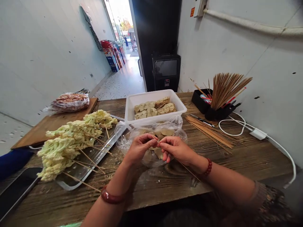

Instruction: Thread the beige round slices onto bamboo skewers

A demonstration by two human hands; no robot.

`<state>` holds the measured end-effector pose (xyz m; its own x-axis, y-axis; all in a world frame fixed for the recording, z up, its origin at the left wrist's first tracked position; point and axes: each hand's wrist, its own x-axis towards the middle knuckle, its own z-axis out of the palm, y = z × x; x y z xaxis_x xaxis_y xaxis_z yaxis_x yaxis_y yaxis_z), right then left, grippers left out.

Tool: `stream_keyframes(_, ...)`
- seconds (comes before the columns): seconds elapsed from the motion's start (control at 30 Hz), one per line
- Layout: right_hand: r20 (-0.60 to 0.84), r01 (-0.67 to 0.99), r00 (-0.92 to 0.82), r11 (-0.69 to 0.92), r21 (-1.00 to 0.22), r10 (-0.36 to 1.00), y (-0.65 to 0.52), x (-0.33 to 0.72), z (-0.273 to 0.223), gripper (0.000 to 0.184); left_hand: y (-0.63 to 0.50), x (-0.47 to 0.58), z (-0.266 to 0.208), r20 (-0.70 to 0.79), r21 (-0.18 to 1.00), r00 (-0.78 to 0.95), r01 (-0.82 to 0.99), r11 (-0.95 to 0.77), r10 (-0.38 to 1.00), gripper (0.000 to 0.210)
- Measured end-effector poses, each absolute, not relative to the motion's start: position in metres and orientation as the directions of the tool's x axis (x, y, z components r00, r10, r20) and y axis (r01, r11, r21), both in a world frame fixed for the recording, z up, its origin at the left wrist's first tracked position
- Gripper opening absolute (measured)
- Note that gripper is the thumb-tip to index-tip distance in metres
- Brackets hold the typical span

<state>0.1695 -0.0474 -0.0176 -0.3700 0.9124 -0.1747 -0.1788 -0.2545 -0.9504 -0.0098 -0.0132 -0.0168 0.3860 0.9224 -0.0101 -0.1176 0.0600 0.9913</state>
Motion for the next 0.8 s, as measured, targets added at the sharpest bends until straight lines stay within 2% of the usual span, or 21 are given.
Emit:
stream_keyframes(0.13,-0.073,0.022,-0.356,-0.069,-0.997,0.932,-0.047,0.178,-0.019,0.029,-0.015,-0.006,-0.014,0.007,0.996,0.339,-0.087,0.024,0.941,0.018)
stream_keyframes(0.27,0.106,0.195,-0.271,0.162,-0.967,0.957,-0.038,0.200,-0.013,0.019,-0.013,-0.006,-0.012,0.020,0.996,0.235,-0.088,0.001,0.972,0.023)
stream_keyframes(0.33,0.093,0.180,-0.210,0.132,-0.975,0.973,-0.033,0.209,-0.010,0.019,-0.009,-0.010,-0.013,0.015,0.999,0.179,-0.042,-0.008,0.984,0.024)
stream_keyframes(0.43,0.028,0.101,-0.169,0.045,-0.994,0.985,-0.029,0.214,-0.009,0.021,-0.003,-0.018,-0.016,0.029,0.978,0.195,0.199,-0.068,0.980,0.024)
stream_keyframes(0.5,-0.005,0.086,-0.218,0.014,-0.996,0.976,-0.030,0.212,-0.009,0.021,0.001,-0.022,-0.018,0.104,0.891,0.239,0.410,-0.197,0.965,0.020)
stream_keyframes(0.6,-0.037,0.092,-0.300,-0.010,-0.996,0.953,-0.034,0.208,-0.011,0.021,0.005,-0.026,-0.021,0.193,0.684,0.316,0.635,-0.359,0.929,0.014)
stream_keyframes(0.67,-0.043,0.098,-0.311,-0.013,-0.995,0.949,-0.035,0.206,-0.011,0.022,0.006,-0.027,-0.023,0.205,0.583,0.368,0.698,-0.415,0.907,0.014)
stream_keyframes(0.8,-0.027,0.088,-0.286,-0.001,-0.996,0.958,-0.034,0.208,-0.013,0.023,0.007,-0.029,-0.027,0.200,0.462,0.477,0.724,-0.512,0.856,0.016)
